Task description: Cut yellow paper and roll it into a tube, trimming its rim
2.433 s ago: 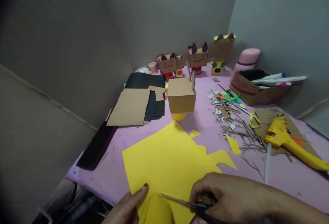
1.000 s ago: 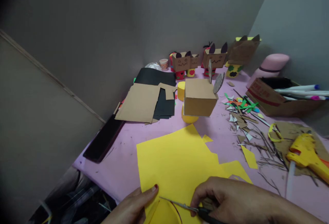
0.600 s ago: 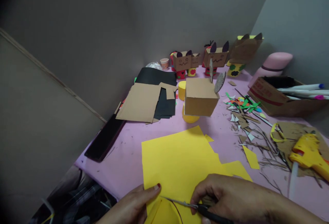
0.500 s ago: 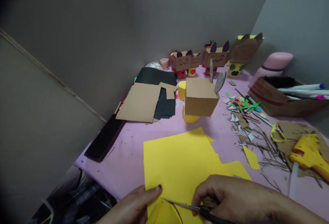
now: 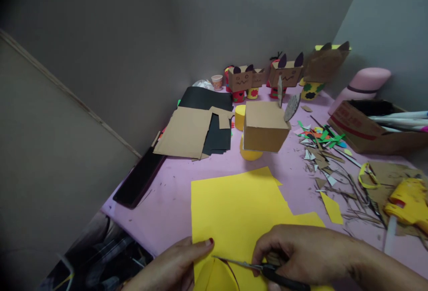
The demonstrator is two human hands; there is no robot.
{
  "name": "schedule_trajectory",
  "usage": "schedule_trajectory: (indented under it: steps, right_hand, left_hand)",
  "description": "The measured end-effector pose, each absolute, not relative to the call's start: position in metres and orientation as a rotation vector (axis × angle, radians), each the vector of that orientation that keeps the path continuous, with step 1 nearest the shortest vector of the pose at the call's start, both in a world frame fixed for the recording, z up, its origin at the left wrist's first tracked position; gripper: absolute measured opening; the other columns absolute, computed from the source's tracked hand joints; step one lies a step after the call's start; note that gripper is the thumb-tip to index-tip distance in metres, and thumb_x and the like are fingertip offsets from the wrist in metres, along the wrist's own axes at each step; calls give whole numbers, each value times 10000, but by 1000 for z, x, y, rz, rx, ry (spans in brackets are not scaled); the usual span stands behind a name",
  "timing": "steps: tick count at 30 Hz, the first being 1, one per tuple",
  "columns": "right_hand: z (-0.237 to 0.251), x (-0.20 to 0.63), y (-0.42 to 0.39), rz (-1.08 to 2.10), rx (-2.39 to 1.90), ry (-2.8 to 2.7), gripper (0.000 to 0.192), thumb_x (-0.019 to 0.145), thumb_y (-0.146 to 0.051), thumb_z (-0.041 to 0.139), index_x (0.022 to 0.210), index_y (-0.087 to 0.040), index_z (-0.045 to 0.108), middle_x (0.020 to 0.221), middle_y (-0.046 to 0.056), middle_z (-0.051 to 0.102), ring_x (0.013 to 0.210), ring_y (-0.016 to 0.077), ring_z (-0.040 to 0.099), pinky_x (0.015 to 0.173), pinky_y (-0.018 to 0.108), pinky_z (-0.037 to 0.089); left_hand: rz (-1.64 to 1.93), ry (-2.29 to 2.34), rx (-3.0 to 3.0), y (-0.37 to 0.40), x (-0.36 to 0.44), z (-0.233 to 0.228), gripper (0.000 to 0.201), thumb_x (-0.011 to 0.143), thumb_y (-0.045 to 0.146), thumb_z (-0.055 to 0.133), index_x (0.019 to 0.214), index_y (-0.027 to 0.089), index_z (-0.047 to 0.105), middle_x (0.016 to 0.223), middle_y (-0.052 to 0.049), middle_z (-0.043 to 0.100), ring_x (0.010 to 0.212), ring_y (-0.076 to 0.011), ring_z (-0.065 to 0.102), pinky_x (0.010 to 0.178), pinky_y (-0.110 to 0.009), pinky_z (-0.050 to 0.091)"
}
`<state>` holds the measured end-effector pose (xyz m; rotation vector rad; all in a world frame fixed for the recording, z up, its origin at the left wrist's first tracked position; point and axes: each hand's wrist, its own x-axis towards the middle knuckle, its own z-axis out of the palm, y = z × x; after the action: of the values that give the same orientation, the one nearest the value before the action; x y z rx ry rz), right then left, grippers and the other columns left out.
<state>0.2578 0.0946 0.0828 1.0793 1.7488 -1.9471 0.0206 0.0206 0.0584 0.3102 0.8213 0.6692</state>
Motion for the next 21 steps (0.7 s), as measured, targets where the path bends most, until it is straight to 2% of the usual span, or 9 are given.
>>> schedule_trajectory:
  steps: [8, 12, 21]
  right_hand:
    - [80, 250, 97, -1876, 997, 1847, 385, 666, -269, 785, 1026, -149, 719, 624, -65, 534, 513, 50, 419, 431, 129, 325]
    - [75, 248, 100, -1952, 949, 1867, 386, 682, -292, 778, 1034, -148, 714, 629, -62, 536, 504, 44, 414, 418, 118, 308]
    - [83, 245, 105, -1863, 951, 1906, 358, 659, -271, 786, 996, -164, 734, 637, -60, 570, 522, 52, 457, 463, 135, 368]
  left_hand:
    - [602, 809, 308, 23, 22, 58, 280, 891, 182, 484, 1076, 90, 672, 884, -109, 746, 754, -181, 704, 745, -280, 499]
    - [596, 838, 322, 23, 22, 62, 280, 888, 171, 478, 1064, 92, 681, 844, -100, 746, 733, -174, 700, 724, -265, 494]
    - [596, 818, 331, 22, 22, 59, 297, 879, 158, 491, 1110, 95, 667, 887, -107, 746, 771, -190, 700, 819, -316, 477]
